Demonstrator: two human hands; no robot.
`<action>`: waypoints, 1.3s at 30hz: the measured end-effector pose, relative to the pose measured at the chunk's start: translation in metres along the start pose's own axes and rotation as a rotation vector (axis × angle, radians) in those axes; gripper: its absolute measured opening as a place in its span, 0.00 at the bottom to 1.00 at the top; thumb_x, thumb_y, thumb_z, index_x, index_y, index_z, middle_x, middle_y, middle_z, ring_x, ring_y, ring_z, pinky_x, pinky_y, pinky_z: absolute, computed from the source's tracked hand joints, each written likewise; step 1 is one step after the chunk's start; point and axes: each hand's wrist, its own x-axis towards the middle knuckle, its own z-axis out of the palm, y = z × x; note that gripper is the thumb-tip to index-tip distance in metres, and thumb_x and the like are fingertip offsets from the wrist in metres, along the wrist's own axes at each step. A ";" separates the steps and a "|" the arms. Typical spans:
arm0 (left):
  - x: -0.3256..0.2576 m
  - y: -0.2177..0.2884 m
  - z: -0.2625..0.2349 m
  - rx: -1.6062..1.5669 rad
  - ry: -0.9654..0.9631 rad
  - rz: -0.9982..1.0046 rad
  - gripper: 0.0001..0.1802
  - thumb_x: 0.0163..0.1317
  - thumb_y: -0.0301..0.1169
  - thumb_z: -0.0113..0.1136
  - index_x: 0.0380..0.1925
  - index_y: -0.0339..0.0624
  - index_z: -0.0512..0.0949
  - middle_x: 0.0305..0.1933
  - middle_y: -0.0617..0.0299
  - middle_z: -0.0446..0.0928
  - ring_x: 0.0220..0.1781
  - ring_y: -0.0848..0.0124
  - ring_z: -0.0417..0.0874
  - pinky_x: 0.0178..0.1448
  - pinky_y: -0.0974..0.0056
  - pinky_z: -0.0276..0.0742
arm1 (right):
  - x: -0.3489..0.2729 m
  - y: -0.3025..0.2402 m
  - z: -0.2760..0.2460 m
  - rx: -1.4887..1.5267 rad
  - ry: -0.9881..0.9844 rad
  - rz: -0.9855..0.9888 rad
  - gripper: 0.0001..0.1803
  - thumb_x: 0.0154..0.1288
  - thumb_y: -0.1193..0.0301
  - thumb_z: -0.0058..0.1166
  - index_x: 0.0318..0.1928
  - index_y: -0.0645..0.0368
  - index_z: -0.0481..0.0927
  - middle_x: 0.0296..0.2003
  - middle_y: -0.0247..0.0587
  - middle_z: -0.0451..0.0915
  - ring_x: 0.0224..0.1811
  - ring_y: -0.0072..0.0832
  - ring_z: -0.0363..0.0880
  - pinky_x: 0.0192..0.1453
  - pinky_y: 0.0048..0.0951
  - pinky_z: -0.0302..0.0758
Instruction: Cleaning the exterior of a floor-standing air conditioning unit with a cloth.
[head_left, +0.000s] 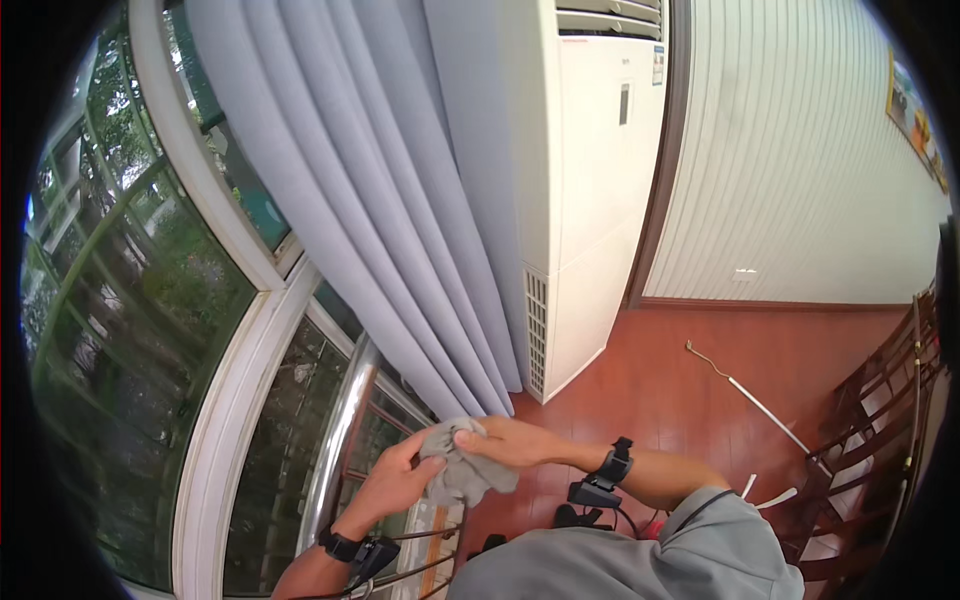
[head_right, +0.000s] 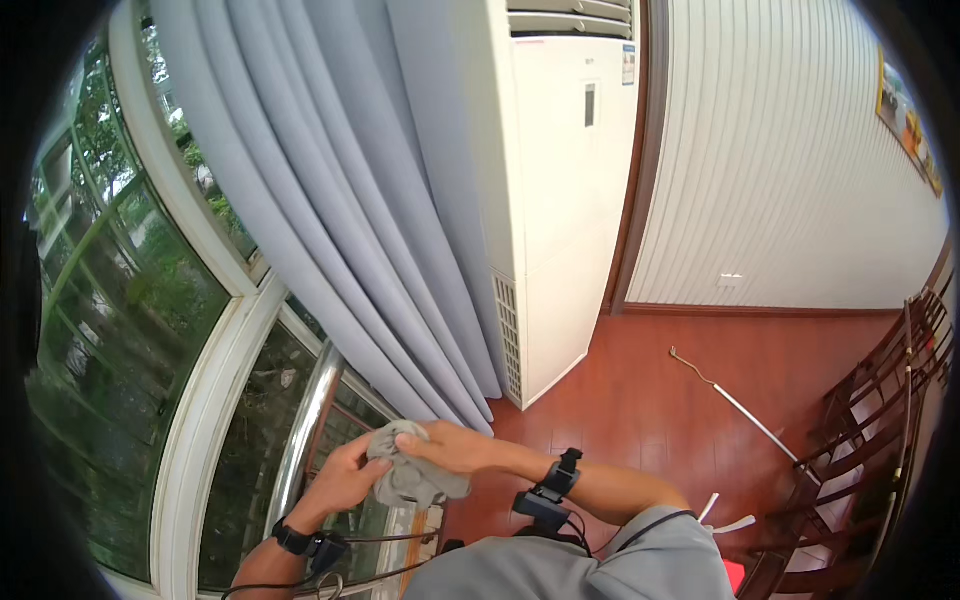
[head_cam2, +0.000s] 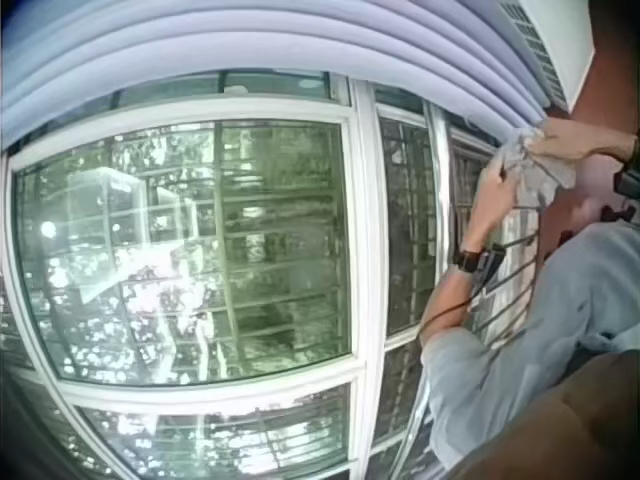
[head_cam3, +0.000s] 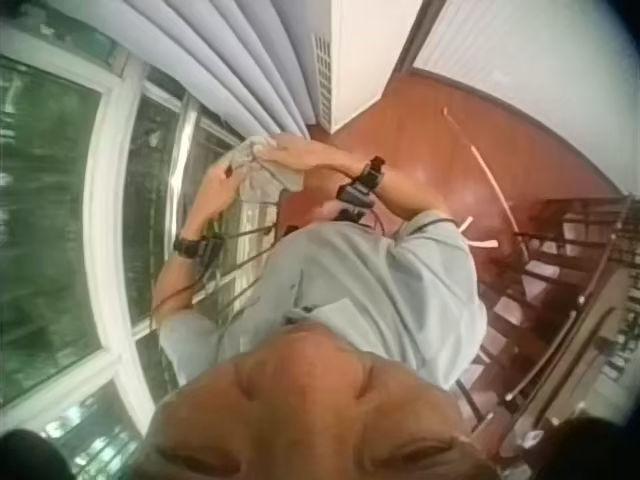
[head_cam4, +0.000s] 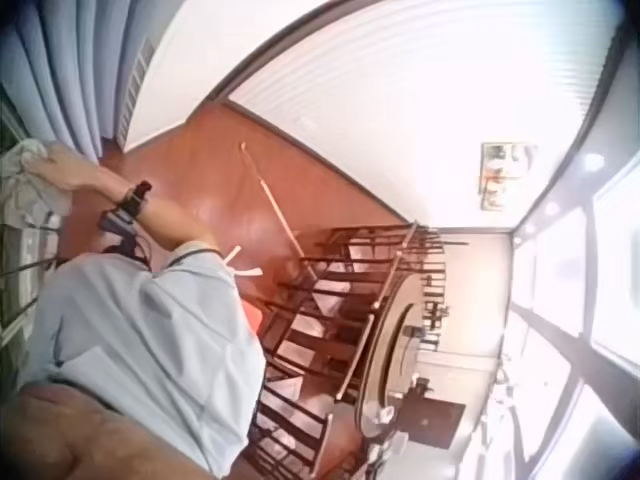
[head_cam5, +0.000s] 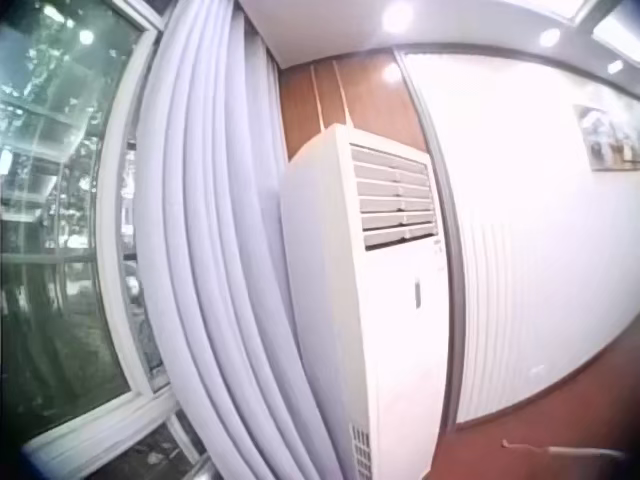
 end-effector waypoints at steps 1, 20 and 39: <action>0.007 0.006 0.002 0.044 0.007 0.025 0.25 0.67 0.27 0.56 0.65 0.44 0.72 0.56 0.52 0.82 0.53 0.70 0.82 0.59 0.66 0.75 | -0.005 -0.004 -0.008 0.011 0.033 0.058 0.29 0.75 0.50 0.50 0.63 0.60 0.74 0.51 0.51 0.81 0.54 0.30 0.76 0.62 0.33 0.70; 0.117 0.068 0.024 -0.732 -0.118 0.200 0.17 0.74 0.30 0.49 0.55 0.31 0.76 0.51 0.58 0.82 0.51 0.72 0.82 0.57 0.66 0.78 | -0.065 -0.025 -0.084 -0.096 0.389 -0.008 0.30 0.72 0.50 0.55 0.60 0.64 0.75 0.38 0.37 0.82 0.38 0.19 0.77 0.43 0.27 0.77; 0.128 0.158 -0.014 -1.043 -0.372 0.321 0.29 0.76 0.50 0.47 0.58 0.32 0.72 0.56 0.53 0.78 0.57 0.65 0.80 0.64 0.59 0.76 | -0.053 -0.119 -0.104 -0.052 0.641 -0.270 0.25 0.78 0.52 0.45 0.47 0.62 0.84 0.26 0.26 0.78 0.30 0.12 0.72 0.33 0.21 0.73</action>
